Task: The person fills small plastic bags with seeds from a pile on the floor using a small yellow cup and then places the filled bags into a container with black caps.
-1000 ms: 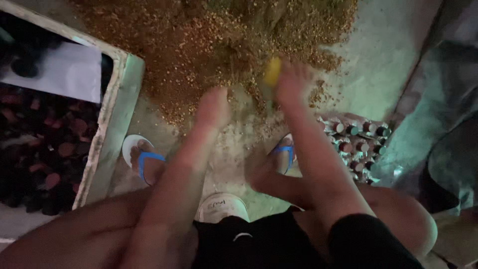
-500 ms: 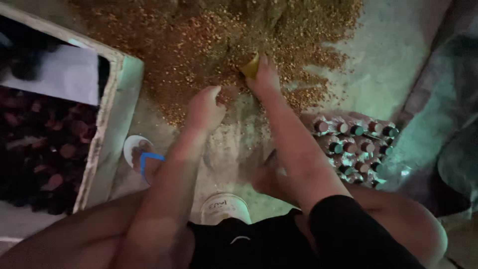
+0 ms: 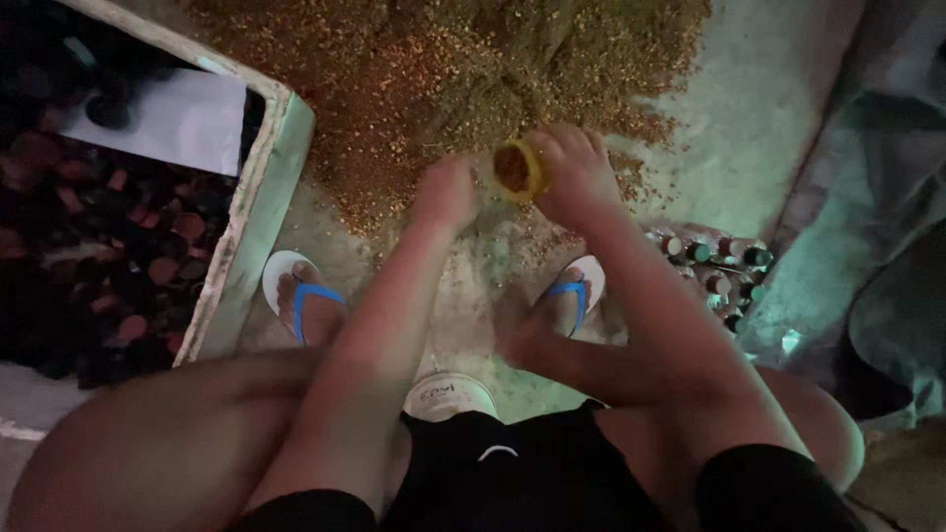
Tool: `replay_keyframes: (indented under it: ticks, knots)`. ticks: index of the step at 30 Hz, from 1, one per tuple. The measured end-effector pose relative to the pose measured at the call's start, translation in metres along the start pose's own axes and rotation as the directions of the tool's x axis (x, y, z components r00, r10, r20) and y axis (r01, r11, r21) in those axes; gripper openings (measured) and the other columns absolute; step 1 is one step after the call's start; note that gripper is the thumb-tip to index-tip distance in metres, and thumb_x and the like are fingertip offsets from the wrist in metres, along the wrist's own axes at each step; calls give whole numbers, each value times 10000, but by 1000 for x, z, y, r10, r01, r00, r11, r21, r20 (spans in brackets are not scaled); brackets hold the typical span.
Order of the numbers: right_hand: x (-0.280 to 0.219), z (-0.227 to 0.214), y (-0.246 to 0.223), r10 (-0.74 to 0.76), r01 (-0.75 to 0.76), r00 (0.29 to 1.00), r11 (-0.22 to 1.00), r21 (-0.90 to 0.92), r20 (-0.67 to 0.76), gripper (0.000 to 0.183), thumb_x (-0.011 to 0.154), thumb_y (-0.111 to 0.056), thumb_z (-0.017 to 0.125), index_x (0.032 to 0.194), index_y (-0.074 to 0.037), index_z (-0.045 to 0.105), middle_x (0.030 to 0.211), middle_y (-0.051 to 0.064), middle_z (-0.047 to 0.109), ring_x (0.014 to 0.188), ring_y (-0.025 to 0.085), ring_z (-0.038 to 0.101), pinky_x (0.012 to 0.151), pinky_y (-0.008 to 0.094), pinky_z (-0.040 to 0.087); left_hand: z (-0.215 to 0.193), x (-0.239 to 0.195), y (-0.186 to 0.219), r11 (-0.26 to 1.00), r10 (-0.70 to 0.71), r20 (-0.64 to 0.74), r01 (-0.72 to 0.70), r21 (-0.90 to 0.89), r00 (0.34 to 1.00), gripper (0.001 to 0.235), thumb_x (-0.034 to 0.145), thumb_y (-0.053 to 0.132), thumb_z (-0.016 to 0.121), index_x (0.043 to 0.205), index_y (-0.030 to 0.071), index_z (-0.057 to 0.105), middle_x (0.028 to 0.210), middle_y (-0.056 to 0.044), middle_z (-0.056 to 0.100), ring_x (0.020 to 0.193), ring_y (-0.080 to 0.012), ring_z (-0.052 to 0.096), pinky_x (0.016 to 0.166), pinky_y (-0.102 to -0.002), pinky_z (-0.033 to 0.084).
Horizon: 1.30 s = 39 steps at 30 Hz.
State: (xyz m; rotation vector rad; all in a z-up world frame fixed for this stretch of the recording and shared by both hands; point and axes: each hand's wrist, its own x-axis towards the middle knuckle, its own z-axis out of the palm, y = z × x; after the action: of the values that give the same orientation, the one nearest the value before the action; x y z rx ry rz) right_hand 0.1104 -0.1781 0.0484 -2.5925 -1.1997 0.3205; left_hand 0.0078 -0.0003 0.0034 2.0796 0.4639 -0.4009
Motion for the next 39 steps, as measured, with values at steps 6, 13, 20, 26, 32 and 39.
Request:
replay_keyframes:
  ticks: [6,13,20,26,32,39]
  knots:
    - [3,-14,-33,-134,107,989,943,-316,-62,482,864,-18,778,1257,-127,519,1207,181,552,1253,390,554,1101,643,395,-8,-13,11,999,19,24,-18,-42,1000,355,961,82,578,1281,-39,674,1215,-257,676,1167,-433,669,950,-540,585]
    - [6,-6,-35,-305,199,934,877,-437,-187,457,821,-111,848,1169,-165,556,1153,160,565,1162,355,571,1027,605,338,0,-17,2,998,6,-8,-5,58,1000,352,979,41,547,1293,-103,615,1250,-329,629,1182,-476,640,967,-592,575]
    - [6,-14,-40,-307,223,943,871,-438,-130,471,780,-47,825,1166,-167,584,1237,172,578,1249,369,546,1098,648,277,13,-4,-15,998,19,22,-20,57,1000,384,972,73,557,1323,-80,596,1290,-308,602,1246,-481,598,1008,-581,549]
    - [4,-7,-38,-179,152,983,917,-369,-41,637,710,9,844,1266,-152,578,1289,180,543,1306,390,497,1112,687,275,6,-13,-12,998,54,8,-54,26,998,388,971,71,577,1336,-58,588,1296,-282,599,1259,-461,595,1025,-575,548]
    - [1,-20,-49,-142,130,990,934,-332,-12,455,740,-72,852,1125,-178,633,1309,125,530,1361,353,450,1133,703,232,2,-18,-5,999,29,12,-30,31,999,343,939,64,591,1254,-60,649,1201,-283,633,1159,-467,644,946,-562,578]
    - [-3,-20,-47,-252,211,963,923,-321,-92,488,785,-43,868,1193,-190,644,1260,136,585,1328,369,500,1130,692,236,10,-10,-14,996,48,2,-48,70,999,347,937,80,597,1264,-21,655,1182,-261,622,1112,-448,669,895,-543,596]
